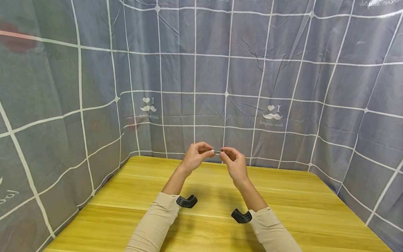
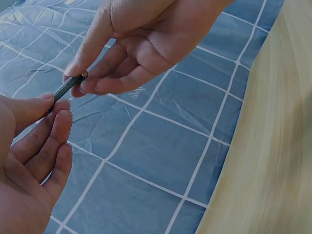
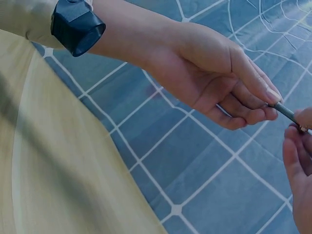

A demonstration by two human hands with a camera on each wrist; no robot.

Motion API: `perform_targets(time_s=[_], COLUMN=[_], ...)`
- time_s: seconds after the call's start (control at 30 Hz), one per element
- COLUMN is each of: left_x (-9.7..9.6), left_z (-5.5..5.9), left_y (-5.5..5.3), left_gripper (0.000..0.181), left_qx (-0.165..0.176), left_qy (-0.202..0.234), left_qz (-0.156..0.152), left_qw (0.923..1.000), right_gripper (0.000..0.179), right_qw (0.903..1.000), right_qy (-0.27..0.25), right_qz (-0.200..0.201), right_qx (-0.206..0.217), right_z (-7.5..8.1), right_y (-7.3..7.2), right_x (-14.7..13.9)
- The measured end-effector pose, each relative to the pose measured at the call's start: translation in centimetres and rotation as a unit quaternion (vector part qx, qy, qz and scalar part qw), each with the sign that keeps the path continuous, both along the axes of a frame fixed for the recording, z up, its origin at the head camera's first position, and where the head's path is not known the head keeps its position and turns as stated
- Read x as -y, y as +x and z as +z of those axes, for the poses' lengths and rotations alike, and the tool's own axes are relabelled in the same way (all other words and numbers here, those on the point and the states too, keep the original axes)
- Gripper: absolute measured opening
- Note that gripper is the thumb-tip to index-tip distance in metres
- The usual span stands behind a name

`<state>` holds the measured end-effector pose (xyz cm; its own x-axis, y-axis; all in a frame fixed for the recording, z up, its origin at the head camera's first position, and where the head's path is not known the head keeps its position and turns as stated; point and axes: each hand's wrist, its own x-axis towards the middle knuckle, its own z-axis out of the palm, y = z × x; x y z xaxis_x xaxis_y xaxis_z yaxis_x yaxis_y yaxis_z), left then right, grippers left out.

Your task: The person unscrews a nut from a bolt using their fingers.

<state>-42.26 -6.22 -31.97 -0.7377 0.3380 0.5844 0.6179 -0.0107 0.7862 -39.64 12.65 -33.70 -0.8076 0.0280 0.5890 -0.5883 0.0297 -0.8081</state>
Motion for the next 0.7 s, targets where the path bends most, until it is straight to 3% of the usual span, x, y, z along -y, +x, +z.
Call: perform_targets(time_s=[0.7], left_x=[0.09], left_z=[-0.2], left_y=[-0.3], left_gripper=[0.019], left_qx=[-0.008], left_qy=[0.01], left_qz=[-0.006], left_qw=[0.9999], right_gripper=[0.028], right_qw=[0.9999], right_qy=[-0.003], right_qz=[0.015], right_qx=[-0.004], right_z=[0.11], right_y=[0.11], right_x=[-0.11])
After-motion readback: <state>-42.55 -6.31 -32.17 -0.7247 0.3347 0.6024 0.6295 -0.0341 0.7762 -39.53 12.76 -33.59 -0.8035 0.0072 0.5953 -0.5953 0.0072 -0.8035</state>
